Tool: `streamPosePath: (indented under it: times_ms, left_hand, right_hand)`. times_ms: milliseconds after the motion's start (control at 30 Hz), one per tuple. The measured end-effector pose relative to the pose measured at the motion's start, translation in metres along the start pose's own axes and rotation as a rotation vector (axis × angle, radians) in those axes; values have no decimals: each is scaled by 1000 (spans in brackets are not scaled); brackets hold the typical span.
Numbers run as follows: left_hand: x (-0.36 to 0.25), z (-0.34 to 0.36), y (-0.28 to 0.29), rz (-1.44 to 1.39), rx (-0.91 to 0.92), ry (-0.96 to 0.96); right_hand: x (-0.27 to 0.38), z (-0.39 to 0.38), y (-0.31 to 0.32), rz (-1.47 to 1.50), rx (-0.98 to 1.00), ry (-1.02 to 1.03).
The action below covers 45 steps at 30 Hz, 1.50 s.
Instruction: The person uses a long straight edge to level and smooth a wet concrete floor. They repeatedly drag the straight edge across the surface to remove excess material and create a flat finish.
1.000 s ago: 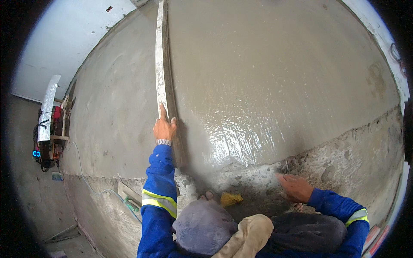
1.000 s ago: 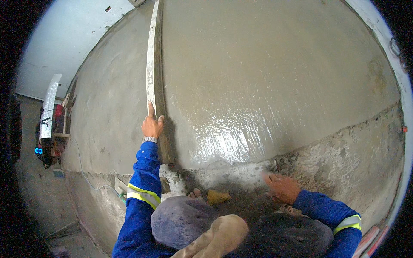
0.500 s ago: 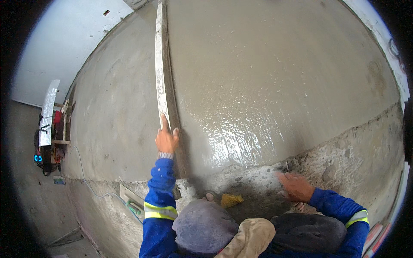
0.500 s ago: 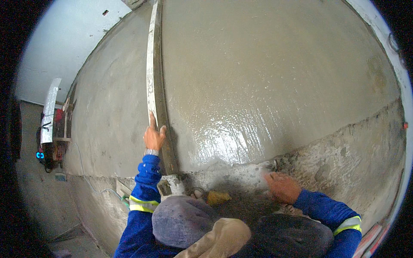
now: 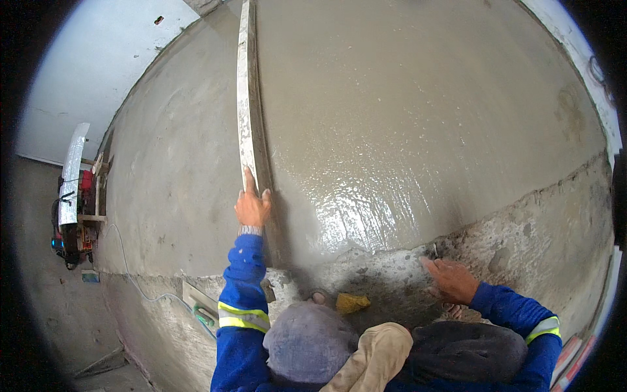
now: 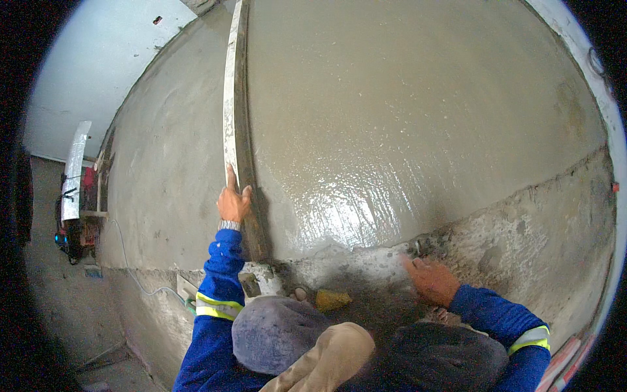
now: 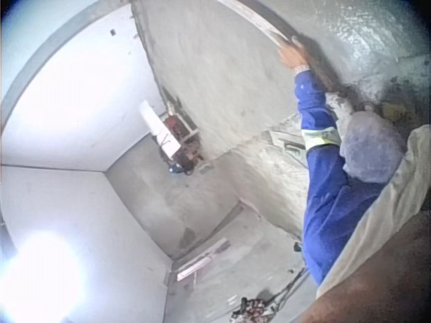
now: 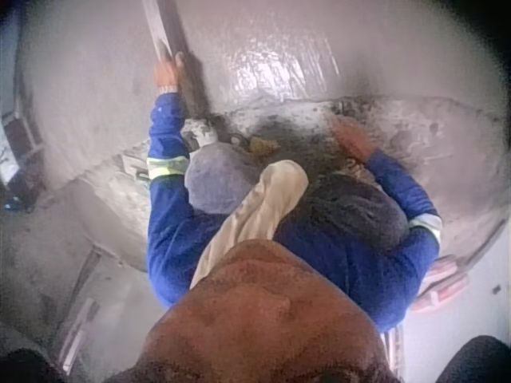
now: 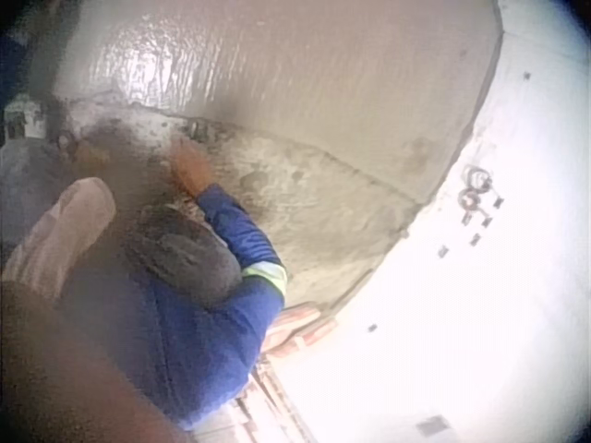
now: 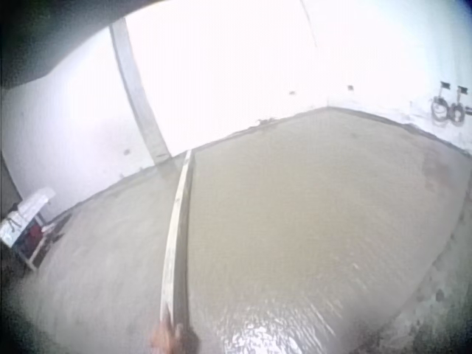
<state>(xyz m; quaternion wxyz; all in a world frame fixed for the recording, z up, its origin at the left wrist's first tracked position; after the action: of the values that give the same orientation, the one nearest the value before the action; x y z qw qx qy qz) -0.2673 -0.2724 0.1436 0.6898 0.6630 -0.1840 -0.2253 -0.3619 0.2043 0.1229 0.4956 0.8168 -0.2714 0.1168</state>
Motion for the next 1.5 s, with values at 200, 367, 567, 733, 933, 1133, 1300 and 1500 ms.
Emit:
streamPosePath:
  times_ms: [200, 367, 567, 733, 933, 1133, 1300, 1500]
  left_hand:
    - [-5, 3, -6, -61, 10, -59]
    - [-10, -4, 2, -36, 65, -25]
    - [-18, -9, 0, -16, 64, -37]
    - [-19, 6, 0, -43, 39, -44]
    - [-24, -10, 1, -44, 58, -61]
    - [-32, 10, 3, -29, 47, -76]
    - [-24, -10, 3, -26, 67, -77]
    - [-34, 9, -1, -43, -34, -150]
  right_hand:
    - [2, 1, 5, 71, -68, 49]
    - [1, 2, 4, 91, -56, 35]
    - [13, 2, 8, 84, -90, 97]
    - [18, -1, -5, 108, 55, 57]
    - [9, 1, -4, 108, 41, 7]
    - [14, 3, -6, 94, -34, 118]
    - [11, 3, 1, 126, -1, 25]
    - [15, 1, 0, 94, -74, 104]
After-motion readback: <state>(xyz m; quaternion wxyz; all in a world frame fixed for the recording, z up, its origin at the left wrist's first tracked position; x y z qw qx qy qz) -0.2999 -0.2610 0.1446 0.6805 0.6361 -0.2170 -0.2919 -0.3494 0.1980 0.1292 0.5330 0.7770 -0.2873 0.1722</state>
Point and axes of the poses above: each hand's wrist, its own z-axis towards the middle knuckle, its own y-axis out of the back of the hand, x = y × z, the point moved 9 cm from there along z, towards the middle knuckle, and after that the axes turned 4 degrees about y, right-handed, at the moved point
